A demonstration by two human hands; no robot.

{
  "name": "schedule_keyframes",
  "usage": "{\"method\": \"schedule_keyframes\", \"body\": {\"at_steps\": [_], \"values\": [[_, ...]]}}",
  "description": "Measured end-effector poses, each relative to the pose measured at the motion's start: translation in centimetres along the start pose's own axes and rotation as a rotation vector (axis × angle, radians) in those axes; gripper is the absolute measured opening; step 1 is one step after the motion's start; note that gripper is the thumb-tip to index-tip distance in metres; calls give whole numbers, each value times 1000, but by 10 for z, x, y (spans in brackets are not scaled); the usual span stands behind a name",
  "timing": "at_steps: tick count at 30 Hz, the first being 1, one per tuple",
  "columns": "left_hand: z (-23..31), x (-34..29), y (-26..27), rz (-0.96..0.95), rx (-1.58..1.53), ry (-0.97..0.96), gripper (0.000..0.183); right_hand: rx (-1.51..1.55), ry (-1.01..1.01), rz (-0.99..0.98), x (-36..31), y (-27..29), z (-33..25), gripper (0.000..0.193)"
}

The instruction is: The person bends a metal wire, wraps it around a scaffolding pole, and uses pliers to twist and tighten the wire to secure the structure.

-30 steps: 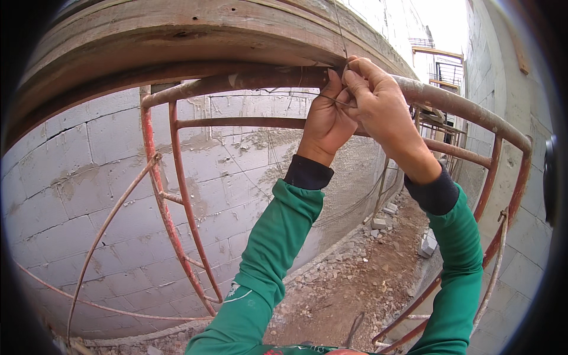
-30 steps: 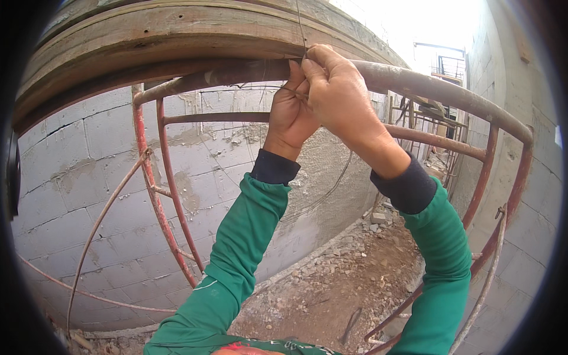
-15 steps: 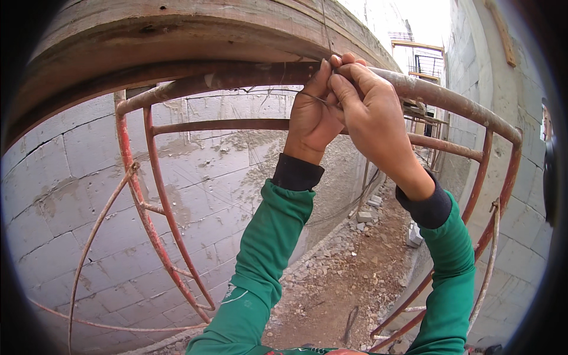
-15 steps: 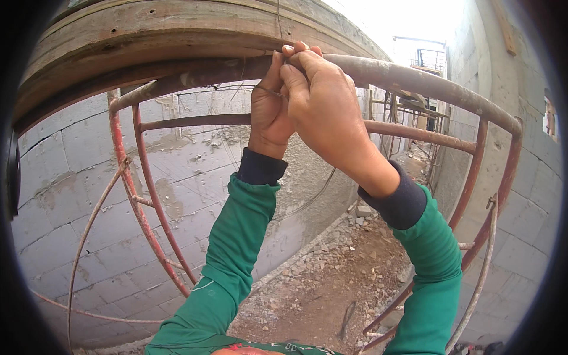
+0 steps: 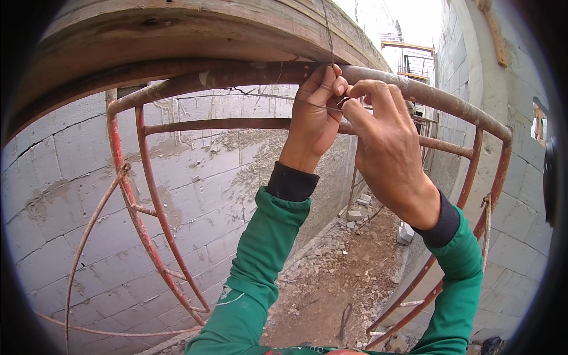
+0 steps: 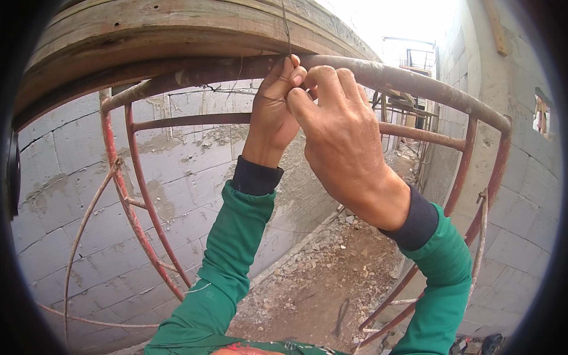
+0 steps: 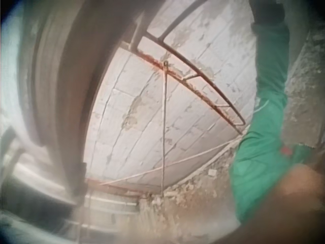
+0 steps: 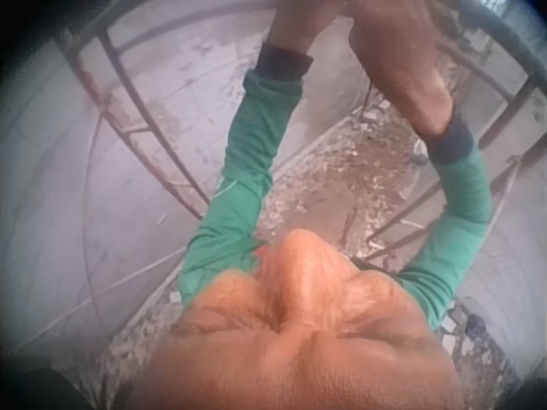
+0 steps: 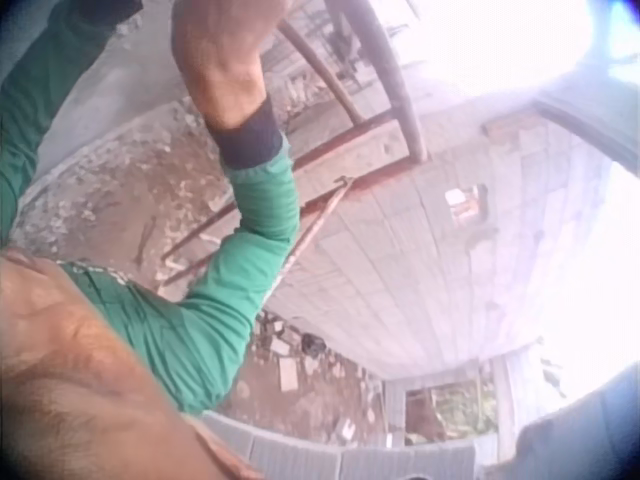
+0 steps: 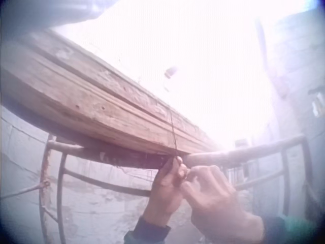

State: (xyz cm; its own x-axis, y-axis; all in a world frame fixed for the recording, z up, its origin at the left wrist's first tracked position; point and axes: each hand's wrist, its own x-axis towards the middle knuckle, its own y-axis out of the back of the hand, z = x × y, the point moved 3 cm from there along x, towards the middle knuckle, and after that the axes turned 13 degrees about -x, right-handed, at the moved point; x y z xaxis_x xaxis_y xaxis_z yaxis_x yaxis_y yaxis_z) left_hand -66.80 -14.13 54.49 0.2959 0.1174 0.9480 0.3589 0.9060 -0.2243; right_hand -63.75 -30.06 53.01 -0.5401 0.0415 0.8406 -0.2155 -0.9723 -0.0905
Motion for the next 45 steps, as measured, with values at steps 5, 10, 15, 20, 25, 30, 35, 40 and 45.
{"method": "schedule_keyframes", "body": {"at_steps": [5, 10, 15, 20, 25, 30, 35, 40, 45], "values": [[9, -15, 0, 101, 186, -37, 20, 558, -315, -331, 3, 0, 13, 7], [15, -31, -13, 121, 335, -37, 20, 522, -285, -316, 18, 3, 19, 11], [5, -17, -21, 142, 196, -134, 19, 489, -198, -247, 22, 11, 14, 15], [-9, 7, -19, 83, 40, -111, 20, 539, -280, -217, 27, 14, 15, 15], [-15, 15, -14, 130, -62, -70, 23, 369, -64, -195, 36, 16, 5, 14], [-18, 10, -16, 206, 13, -137, 21, 364, -54, -261, 35, 27, 8, 9], [-12, 14, -31, 121, 46, -115, 24, 499, -44, -187, 18, 43, -1, 6], [-8, 15, -35, 66, 112, -168, 23, 480, -112, -188, 0, 36, 1, 7], [-1, 13, -24, 34, 136, -194, 23, 371, -128, -197, 9, 40, 13, 8]]}}
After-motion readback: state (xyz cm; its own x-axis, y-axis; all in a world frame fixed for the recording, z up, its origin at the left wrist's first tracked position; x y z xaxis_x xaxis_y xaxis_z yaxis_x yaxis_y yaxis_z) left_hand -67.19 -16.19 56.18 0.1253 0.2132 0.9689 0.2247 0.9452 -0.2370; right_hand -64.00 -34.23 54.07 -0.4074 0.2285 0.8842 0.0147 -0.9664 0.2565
